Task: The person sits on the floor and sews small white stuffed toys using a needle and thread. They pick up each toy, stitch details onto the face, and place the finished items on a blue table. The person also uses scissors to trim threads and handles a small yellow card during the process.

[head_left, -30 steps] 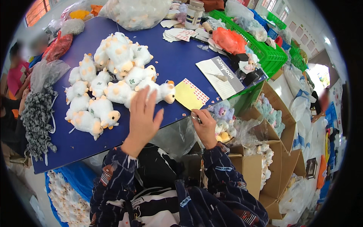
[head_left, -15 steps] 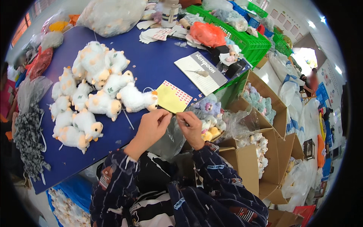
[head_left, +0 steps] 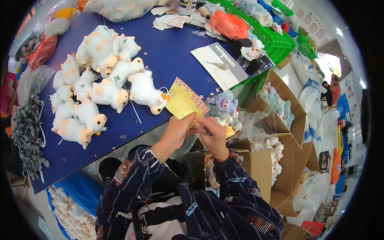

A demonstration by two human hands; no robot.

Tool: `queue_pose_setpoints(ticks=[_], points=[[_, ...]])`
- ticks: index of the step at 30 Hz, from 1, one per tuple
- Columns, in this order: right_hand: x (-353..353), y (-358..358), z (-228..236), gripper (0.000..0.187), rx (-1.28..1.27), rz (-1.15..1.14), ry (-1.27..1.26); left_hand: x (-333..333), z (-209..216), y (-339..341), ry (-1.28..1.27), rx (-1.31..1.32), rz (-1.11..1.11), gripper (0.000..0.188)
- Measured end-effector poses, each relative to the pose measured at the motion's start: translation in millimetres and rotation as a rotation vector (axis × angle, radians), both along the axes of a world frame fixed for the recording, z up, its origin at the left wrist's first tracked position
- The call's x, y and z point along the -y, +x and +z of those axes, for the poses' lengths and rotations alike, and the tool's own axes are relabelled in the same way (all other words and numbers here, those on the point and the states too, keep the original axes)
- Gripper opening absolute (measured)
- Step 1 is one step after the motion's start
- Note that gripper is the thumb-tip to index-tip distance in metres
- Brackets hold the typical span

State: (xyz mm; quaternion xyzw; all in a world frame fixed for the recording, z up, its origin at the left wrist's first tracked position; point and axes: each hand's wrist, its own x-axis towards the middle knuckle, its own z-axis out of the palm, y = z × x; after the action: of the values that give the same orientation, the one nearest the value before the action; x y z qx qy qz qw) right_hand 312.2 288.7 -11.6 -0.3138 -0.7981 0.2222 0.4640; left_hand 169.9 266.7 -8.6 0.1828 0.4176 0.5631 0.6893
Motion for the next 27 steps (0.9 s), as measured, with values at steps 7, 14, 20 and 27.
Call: queue_pose_setpoints(ticks=[7, 14, 20, 27], points=[[-19, 11, 12, 0.034, 0.251, -0.182, -0.099, 3, -7, 8, 0.109, -0.162, 0.017, 0.022], [-19, 11, 26, 0.031, 0.386, -0.116, -0.001, 6, -13, 10, 0.213, -0.24, 0.005, 0.021], [-32, 13, 23, 0.028, 0.57, -0.039, 0.093, 7, -28, 13, 0.289, -0.397, -0.01, 0.02], [-52, 16, 8, 0.013, 0.067, -0.005, -0.252, 1, -21, 6, 0.187, -0.263, -0.038, 0.024]])
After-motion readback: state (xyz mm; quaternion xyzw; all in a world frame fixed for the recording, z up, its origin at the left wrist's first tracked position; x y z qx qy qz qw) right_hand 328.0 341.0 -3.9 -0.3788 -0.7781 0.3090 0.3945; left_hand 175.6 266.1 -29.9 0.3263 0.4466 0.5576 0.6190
